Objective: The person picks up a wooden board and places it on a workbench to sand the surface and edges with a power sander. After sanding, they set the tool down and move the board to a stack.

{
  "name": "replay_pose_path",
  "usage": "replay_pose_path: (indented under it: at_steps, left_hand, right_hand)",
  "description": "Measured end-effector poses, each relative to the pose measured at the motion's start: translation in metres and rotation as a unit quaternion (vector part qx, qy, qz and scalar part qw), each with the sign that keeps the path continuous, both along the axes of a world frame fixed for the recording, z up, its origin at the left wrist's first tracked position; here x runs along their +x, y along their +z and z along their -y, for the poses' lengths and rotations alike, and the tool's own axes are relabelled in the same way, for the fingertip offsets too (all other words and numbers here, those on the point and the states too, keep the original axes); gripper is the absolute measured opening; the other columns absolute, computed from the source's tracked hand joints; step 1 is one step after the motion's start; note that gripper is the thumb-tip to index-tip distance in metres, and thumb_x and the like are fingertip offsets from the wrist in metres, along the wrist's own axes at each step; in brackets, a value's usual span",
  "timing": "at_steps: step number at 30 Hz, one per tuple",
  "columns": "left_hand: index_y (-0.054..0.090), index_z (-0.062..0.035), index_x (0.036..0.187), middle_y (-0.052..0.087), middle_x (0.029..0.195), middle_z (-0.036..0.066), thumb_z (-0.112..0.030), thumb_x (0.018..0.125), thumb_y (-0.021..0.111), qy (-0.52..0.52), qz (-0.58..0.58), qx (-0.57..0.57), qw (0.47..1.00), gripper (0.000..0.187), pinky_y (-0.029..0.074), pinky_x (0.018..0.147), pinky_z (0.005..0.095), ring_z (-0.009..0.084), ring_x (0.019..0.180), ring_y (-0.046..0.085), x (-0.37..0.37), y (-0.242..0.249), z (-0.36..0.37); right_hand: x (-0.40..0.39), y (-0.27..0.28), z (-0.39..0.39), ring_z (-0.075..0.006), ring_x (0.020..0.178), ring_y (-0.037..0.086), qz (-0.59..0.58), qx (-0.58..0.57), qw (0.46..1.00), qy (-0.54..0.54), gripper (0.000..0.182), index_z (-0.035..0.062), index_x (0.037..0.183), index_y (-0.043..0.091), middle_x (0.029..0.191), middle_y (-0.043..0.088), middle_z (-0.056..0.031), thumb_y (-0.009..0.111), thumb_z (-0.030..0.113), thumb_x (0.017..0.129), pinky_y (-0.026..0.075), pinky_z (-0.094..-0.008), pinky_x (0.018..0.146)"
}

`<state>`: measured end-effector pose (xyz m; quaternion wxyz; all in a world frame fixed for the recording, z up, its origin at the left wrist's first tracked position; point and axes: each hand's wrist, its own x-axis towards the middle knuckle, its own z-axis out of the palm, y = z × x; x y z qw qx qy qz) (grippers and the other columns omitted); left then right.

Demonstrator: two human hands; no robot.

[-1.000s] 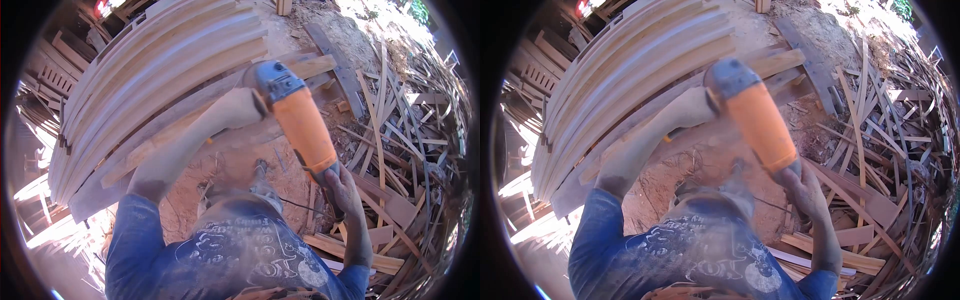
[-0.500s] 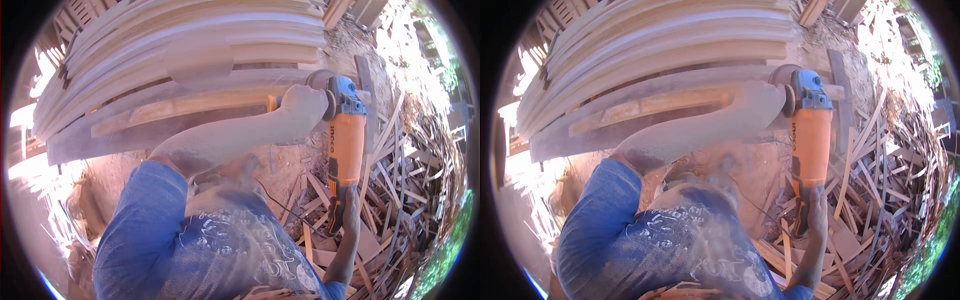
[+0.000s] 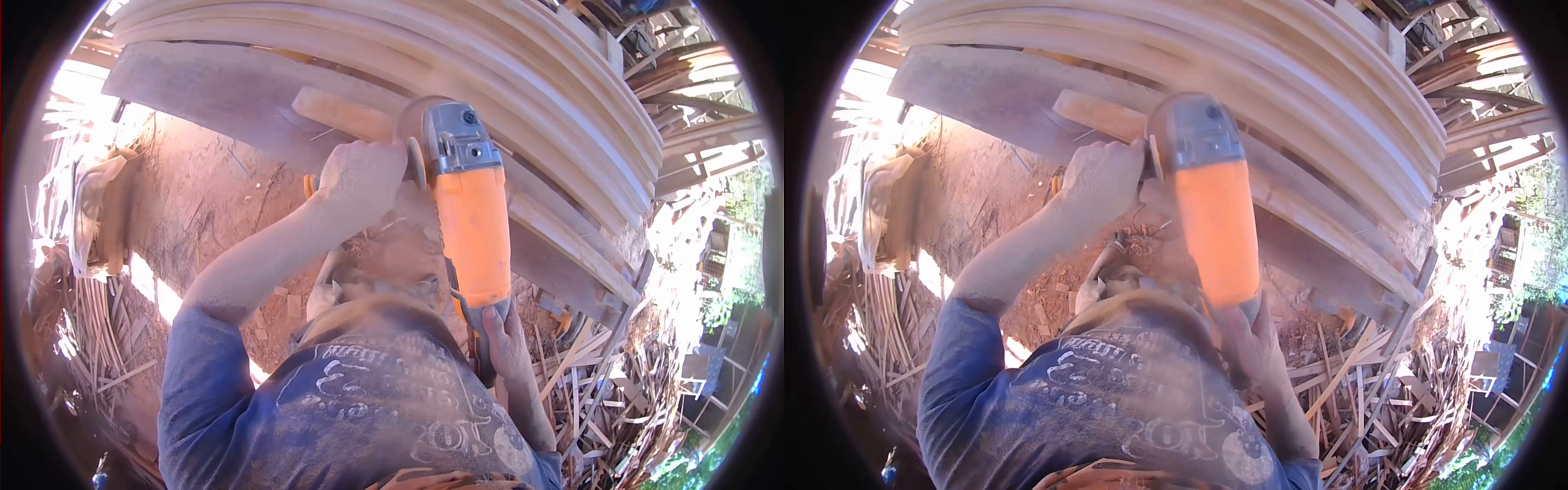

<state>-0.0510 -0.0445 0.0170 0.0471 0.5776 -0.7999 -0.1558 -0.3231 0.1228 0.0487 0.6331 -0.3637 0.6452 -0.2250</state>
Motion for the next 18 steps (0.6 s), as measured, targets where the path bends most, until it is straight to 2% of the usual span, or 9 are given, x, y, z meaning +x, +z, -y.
replay_pose_path:
  at_steps: [3, 6, 8, 10, 11, 14, 16, 18]
  left_hand:
    - [0.061, -0.0009, 0.101, 0.069, 0.083, 0.021, -0.01, 0.079, 0.066, 0.077, 0.003, 0.012, 0.997, 0.024, 0.054, 0.077, 0.0496, 0.0404, 0.084, 0.069, 0.065, 0.0, 0.006]
    - [0.067, -0.0036, 0.099, 0.073, 0.088, 0.016, -0.01, 0.08, 0.066, 0.145, 0.008, 0.065, 0.987, 0.02, 0.056, 0.077, 0.0467, 0.0366, 0.085, 0.071, 0.115, 0.007, 0.016]
    - [0.07, -0.0078, 0.098, 0.073, 0.087, 0.015, -0.01, 0.079, 0.067, 0.148, -0.001, 0.015, 0.989, 0.02, 0.055, 0.075, 0.0466, 0.0374, 0.083, 0.07, 0.133, 0.005, 0.019]
    - [0.071, -0.0096, 0.097, 0.072, 0.086, 0.015, -0.012, 0.079, 0.068, 0.124, -0.008, 0.014, 0.992, 0.018, 0.055, 0.074, 0.0466, 0.0378, 0.082, 0.069, 0.136, -0.002, 0.024]
    - [0.072, -0.0105, 0.096, 0.072, 0.085, 0.015, -0.012, 0.079, 0.069, 0.116, -0.011, 0.011, 0.993, 0.017, 0.055, 0.073, 0.0466, 0.0379, 0.081, 0.069, 0.132, -0.002, 0.027]
    - [0.072, -0.009, 0.094, 0.073, 0.085, 0.015, -0.016, 0.079, 0.071, 0.057, -0.021, 0.03, 0.998, 0.017, 0.055, 0.072, 0.0466, 0.0365, 0.079, 0.07, 0.076, 0.005, 0.02]
    - [0.07, -0.0039, 0.091, 0.071, 0.081, 0.018, -0.018, 0.078, 0.072, 0.024, -0.062, 0.051, 0.996, 0.019, 0.056, 0.07, 0.0471, 0.0364, 0.078, 0.071, 0.02, 0.0, 0.007]
    - [0.069, -0.0019, 0.088, 0.07, 0.079, 0.019, -0.017, 0.077, 0.073, -0.043, -0.015, 0.095, 0.994, 0.02, 0.058, 0.07, 0.0449, 0.0341, 0.077, 0.072, -0.053, 0.01, -0.008]
  right_hand:
    - [0.045, -0.029, 0.028, -0.0173, 0.104, 0.06, 0.026, -0.115, 0.992, 0.045, 0.07, -0.0066, 0.141, 0.038, 0.118, 0.063, -0.0144, 0.058, 0.044, 0.097, 0.049, -0.0328, 0.088]
    - [0.084, -0.027, 0.063, -0.0277, 0.099, 0.066, -0.046, -0.077, 0.988, 0.129, 0.078, -0.008, 0.139, 0.039, 0.109, 0.067, -0.0202, 0.06, 0.052, 0.094, 0.051, -0.0376, 0.085]
    - [0.099, -0.025, 0.082, -0.0328, 0.096, 0.068, -0.09, -0.06, 0.978, 0.176, 0.083, -0.0092, 0.139, 0.038, 0.105, 0.068, -0.023, 0.061, 0.056, 0.093, 0.052, -0.0398, 0.084]
    - [0.095, -0.015, 0.089, -0.0341, 0.096, 0.069, -0.061, -0.064, 0.983, 0.16, 0.086, -0.0091, 0.14, 0.038, 0.104, 0.068, -0.0238, 0.061, 0.058, 0.092, 0.052, -0.0402, 0.083]
    - [0.091, -0.011, 0.09, -0.0348, 0.095, 0.069, -0.046, -0.069, 0.984, 0.155, 0.087, -0.0091, 0.141, 0.038, 0.104, 0.068, -0.0242, 0.061, 0.059, 0.091, 0.052, -0.0404, 0.083]
    - [0.04, -0.006, 0.064, -0.0344, 0.099, 0.068, -0.11, -0.033, 0.983, 0.141, 0.086, -0.0073, 0.142, 0.039, 0.106, 0.068, -0.0251, 0.062, 0.058, 0.091, 0.051, -0.0397, 0.087]
    - [-0.007, -0.014, 0.021, -0.0308, 0.107, 0.066, -0.08, -0.052, 0.994, 0.06, 0.084, -0.0063, 0.144, 0.038, 0.113, 0.067, -0.0238, 0.064, 0.053, 0.091, 0.05, -0.0388, 0.092]
    - [-0.05, 0.014, -0.015, -0.0268, 0.117, 0.062, -0.043, -0.018, 0.999, -0.012, 0.081, -0.0063, 0.145, 0.037, 0.125, 0.063, -0.0202, 0.063, 0.05, 0.092, 0.049, -0.0384, 0.097]
